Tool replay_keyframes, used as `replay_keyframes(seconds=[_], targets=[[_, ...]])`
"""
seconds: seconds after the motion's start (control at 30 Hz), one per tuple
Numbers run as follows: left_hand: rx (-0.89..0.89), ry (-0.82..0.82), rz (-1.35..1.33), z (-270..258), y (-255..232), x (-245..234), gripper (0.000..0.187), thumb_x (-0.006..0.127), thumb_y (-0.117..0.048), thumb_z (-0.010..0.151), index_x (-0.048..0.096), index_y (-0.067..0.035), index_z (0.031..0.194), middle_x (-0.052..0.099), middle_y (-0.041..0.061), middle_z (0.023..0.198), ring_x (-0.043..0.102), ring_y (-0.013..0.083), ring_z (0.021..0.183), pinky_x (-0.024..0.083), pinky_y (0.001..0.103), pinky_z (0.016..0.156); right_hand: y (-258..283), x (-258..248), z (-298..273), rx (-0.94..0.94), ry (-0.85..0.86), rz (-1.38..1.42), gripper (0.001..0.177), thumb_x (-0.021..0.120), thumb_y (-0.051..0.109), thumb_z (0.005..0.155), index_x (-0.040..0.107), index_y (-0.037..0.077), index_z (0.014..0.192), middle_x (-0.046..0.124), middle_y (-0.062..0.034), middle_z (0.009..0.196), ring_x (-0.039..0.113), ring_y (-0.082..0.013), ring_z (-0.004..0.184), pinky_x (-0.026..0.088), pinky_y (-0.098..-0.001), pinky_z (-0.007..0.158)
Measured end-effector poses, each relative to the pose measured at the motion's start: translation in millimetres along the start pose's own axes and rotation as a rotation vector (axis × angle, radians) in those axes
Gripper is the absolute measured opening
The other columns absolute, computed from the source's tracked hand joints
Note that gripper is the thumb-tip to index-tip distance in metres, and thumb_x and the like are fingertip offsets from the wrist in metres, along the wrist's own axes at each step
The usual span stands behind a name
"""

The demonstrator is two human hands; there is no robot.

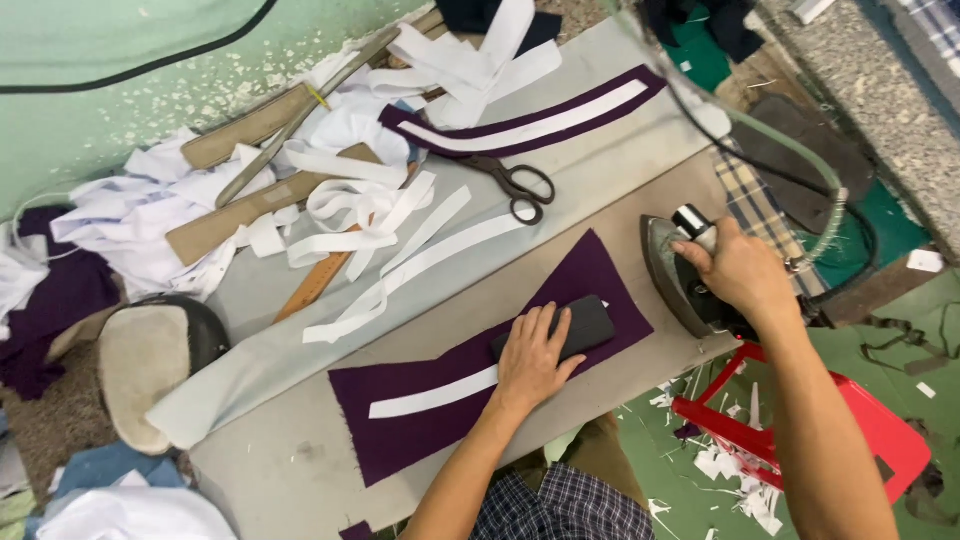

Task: The person cuts a purple fabric piece along a white paper template using shears, then irons the cut fabric on a workbench. They repeat the process with a second purple fabric piece, aligning a template and ironing it flat.

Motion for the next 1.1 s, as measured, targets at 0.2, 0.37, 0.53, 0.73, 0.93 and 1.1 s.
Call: replay_keyframes(seconds=[0.2,0.37,0.53,0.73,0.93,1.1], targets=[[-0.013,0.003,-0.022,-2,3,3,0.071,0.069,-0.048,0.095,0.053,0.001,0.143,0.056,0.025,0.138,0.053,0.0383,0.125,0.047,0.05,0.105,-5,1,1,-0.047,-0.051,0.0,0.065,0.049,0.062,0.104,0.049,-0.003,0.108,0.065,-0.029,0.075,0.062,-0.0525,0.066,0.043,-0.0577,0.052],[-0.026,-0.013,-0.053,-2,6,2,0.072,0.069,-0.048,0.095,0.052,0.001,0.144,0.055,0.025,0.138,0.052,0.0383,0.126,0.045,0.051,0.107,-2,0,4,-0.012,0.002,0.006,0.067,0.046,0.064,0.103,0.046,-0.003,0.11,0.067,-0.0316,0.079,0.063,-0.0554,0.069,0.045,-0.0595,0.056],[-0.03,0.0,-0.031,-1,5,5,0.074,0.07,-0.049,0.095,0.051,0.001,0.146,0.056,0.025,0.139,0.053,0.0371,0.127,0.046,0.049,0.108,-1,4,5,-0.028,0.014,0.004,0.064,0.047,0.062,0.103,0.046,-0.002,0.107,0.067,-0.0304,0.081,0.064,-0.0547,0.071,0.048,-0.0611,0.06],[-0.12,0.032,-0.108,-8,16,15,0.073,0.077,-0.046,0.088,0.055,-0.007,0.146,0.055,0.02,0.133,0.053,0.0348,0.121,0.045,0.048,0.104,-2,2,5,-0.023,0.185,-0.121,0.071,0.05,0.07,0.097,0.054,0.006,0.128,0.075,-0.0328,0.106,0.073,-0.0477,0.107,0.058,-0.0565,0.09],[-0.283,0.193,-0.095,-67,38,-12,0.07,0.075,-0.029,0.093,0.047,-0.009,0.153,0.051,0.021,0.146,0.044,0.0358,0.136,0.03,0.054,0.12,33,-26,2,-0.355,0.328,-0.408,0.059,0.054,0.06,0.096,0.053,0.011,0.128,0.079,-0.0238,0.103,0.079,-0.0383,0.099,0.062,-0.0476,0.084],[-0.738,0.45,0.099,-179,80,-44,0.081,0.067,-0.03,0.093,0.027,-0.026,0.163,0.038,0.005,0.163,0.03,0.0243,0.152,0.015,0.05,0.129,96,-12,-32,-0.73,0.278,-0.548,0.059,0.06,0.061,0.092,0.056,0.012,0.125,0.077,-0.0187,0.099,0.08,-0.0354,0.089,0.065,-0.0464,0.076]])
Point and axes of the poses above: each hand's wrist, its own z-axis towards the middle knuckle, its own x-axis out of the palm, y = z × x, the point moved 10 cm from there along z, towards the middle knuckle
